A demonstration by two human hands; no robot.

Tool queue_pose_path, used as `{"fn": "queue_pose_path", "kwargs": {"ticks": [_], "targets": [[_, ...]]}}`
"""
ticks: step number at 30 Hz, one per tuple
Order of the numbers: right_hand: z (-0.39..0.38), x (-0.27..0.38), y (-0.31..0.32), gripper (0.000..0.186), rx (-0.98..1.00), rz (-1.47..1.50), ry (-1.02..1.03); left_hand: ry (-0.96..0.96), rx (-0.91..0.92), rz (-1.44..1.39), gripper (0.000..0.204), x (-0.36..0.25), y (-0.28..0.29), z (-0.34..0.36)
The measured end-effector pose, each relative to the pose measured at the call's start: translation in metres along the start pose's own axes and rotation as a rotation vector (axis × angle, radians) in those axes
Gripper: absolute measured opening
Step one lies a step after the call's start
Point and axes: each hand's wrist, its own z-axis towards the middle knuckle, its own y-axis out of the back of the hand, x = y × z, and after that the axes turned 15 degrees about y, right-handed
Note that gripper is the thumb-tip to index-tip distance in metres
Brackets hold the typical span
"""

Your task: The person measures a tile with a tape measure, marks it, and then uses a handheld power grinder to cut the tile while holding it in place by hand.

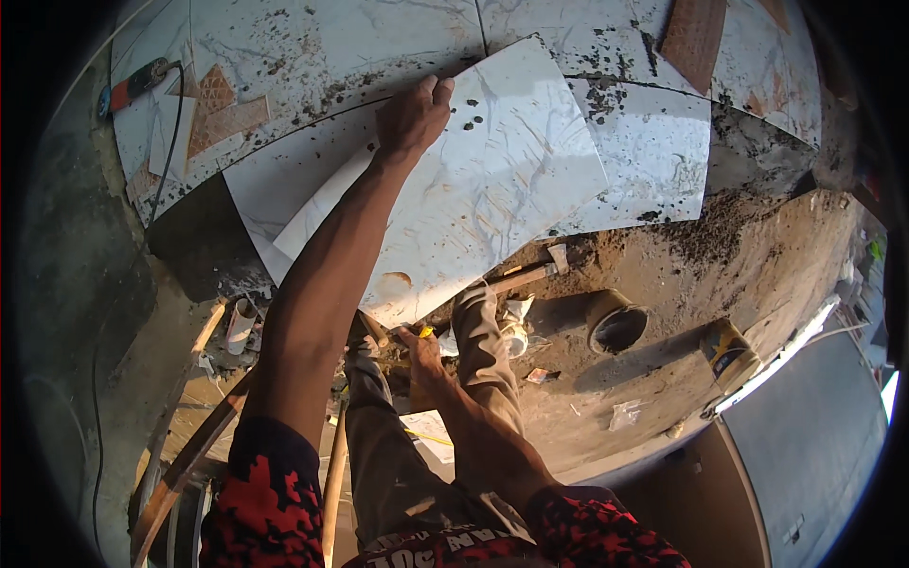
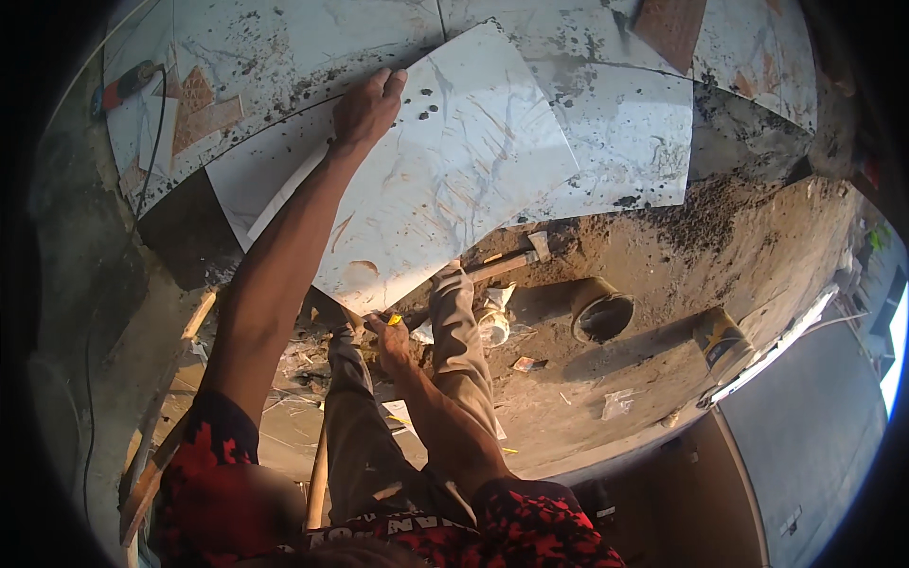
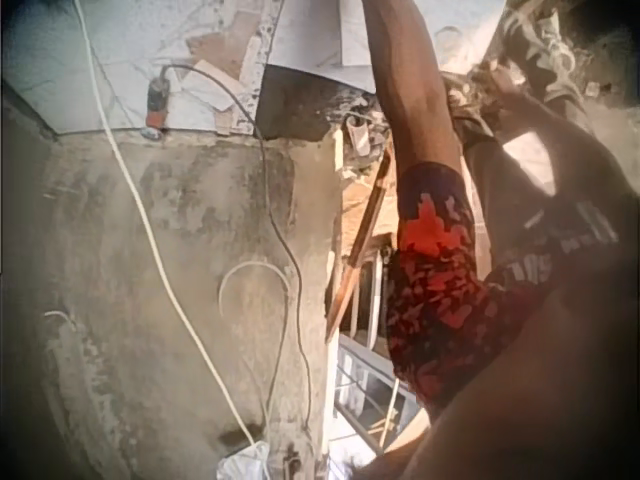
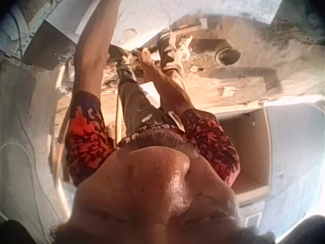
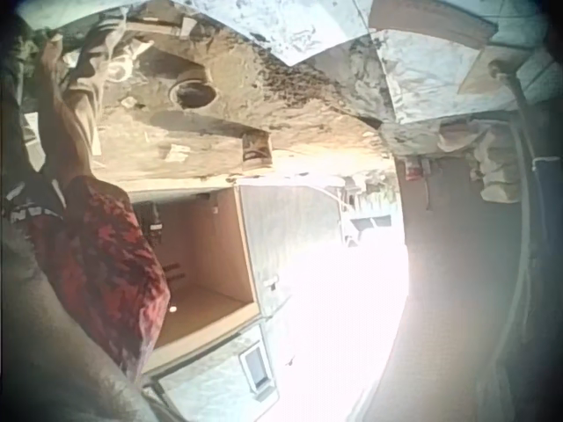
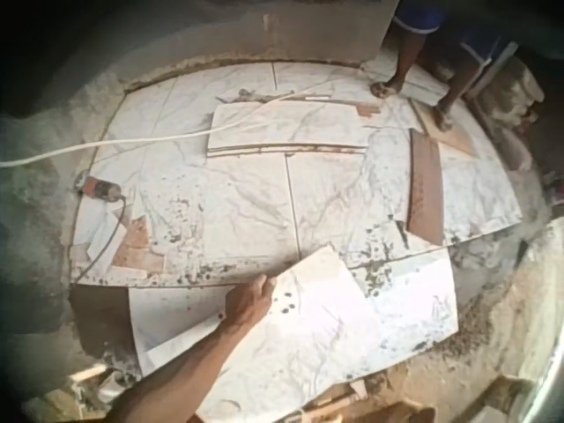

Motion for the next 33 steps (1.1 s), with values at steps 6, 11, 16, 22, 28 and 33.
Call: {"fn": "queue_pose_path", "kwargs": {"ticks": [6,11,16,22,28,33], "targets": [[0.025,0.0,-0.042,0.04,0.064,0.193,0.006,-0.203,0.084,0.082,0.049,-0.034,-0.033,0.015],[0.035,0.012,-0.058,0.051,0.036,0.159,0.143,-0.322,0.148,0.114,0.049,-0.05,-0.053,0.012],[0.006,0.06,-0.054,0.051,0.103,0.022,-0.052,-0.237,0.179,0.232,0.057,-0.051,-0.033,-0.002],[-0.072,0.024,-0.069,0.039,-0.034,0.328,-0.178,-0.253,0.04,0.052,0.052,-0.003,0.032,-0.038],[-0.153,0.005,-0.101,0.033,-0.063,0.2,-0.117,-0.277,0.065,-0.288,0.047,0.05,0.14,-0.104],[-0.176,-0.006,-0.142,0.033,-0.12,0.076,0.053,-0.395,-0.058,-0.348,0.047,0.057,0.246,-0.177]]}}
